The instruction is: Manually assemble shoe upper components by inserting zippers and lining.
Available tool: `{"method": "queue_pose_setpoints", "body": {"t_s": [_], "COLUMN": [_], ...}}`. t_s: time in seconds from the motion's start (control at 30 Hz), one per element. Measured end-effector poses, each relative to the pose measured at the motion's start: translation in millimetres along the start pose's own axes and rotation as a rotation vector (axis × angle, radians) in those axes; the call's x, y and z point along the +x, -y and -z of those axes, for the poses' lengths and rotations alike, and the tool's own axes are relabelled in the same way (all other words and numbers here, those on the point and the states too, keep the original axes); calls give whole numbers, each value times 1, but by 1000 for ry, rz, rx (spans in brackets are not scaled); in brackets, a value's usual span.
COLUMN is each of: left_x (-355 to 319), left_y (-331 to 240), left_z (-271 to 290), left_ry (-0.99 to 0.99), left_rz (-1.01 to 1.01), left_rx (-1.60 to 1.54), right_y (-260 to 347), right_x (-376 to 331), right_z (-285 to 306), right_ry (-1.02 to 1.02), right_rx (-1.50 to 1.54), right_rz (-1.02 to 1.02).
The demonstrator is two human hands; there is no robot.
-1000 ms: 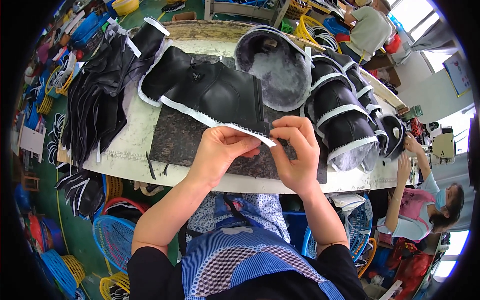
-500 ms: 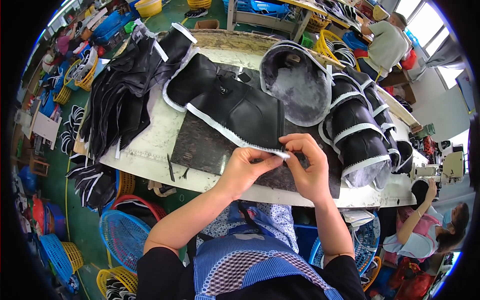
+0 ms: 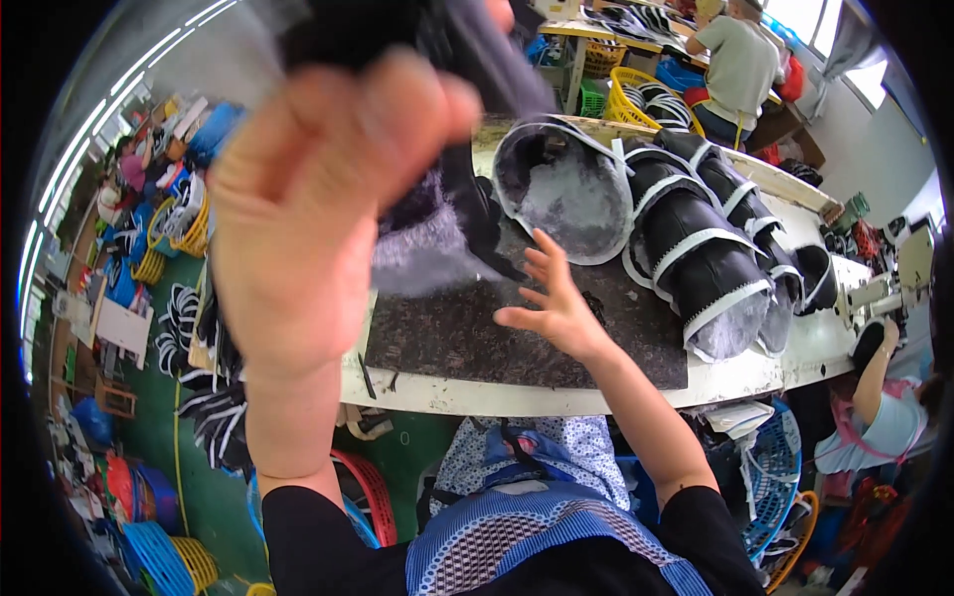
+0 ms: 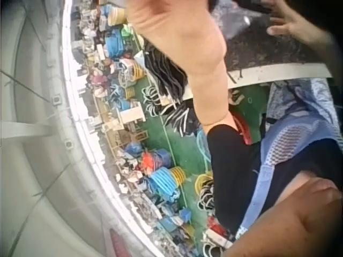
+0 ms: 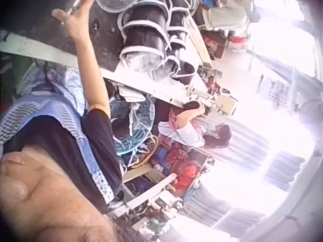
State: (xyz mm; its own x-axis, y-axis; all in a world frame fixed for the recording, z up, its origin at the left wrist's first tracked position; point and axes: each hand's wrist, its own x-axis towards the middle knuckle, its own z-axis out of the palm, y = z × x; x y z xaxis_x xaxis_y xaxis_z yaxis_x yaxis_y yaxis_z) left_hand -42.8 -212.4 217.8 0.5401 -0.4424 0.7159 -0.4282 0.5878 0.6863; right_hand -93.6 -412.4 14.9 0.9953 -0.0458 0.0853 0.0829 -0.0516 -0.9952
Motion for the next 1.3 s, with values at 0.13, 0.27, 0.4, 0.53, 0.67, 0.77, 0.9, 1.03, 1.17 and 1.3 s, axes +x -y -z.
{"method": "queue_pose_setpoints", "body": {"t_s": [0.13, 0.27, 0.4, 0.53, 0.67, 0.77, 0.9, 1.03, 1.17, 1.3], "left_x": [38, 25, -52, -83, -72, -86, -127, -157, -187, -187], "left_y": [-26, 20, 79, 105, 120, 139, 166, 181, 208, 208], "left_z": [-15, 45, 50, -15, -3, -2, -2, -11, -3, -6], "left_ry": [-18, -551, -368, -12, 31, -88, -338, -439, -464, -497], "left_rz": [-53, -184, 159, 318, 300, 334, 306, 150, 36, 6], "left_rx": [149, 543, 575, 445, 660, 435, 431, 614, 712, 721], "right_y": [-10, 24, 44, 64, 65, 47, 34, 13, -2, 1], "right_x": [6, -15, -15, -11, -6, -3, -20, -47, -62, -54], "right_z": [-19, -24, 12, 14, 21, 31, 16, -17, -36, -34], "right_ry": [190, -60, -204, -46, -25, -230, -534, -378, -290, -189], "right_rx": [686, 688, -361, -575, -667, -899, -1131, -1058, -412, 348], "right_rz": [-204, -185, 320, 578, 800, 915, 871, 625, 121, -356]}}
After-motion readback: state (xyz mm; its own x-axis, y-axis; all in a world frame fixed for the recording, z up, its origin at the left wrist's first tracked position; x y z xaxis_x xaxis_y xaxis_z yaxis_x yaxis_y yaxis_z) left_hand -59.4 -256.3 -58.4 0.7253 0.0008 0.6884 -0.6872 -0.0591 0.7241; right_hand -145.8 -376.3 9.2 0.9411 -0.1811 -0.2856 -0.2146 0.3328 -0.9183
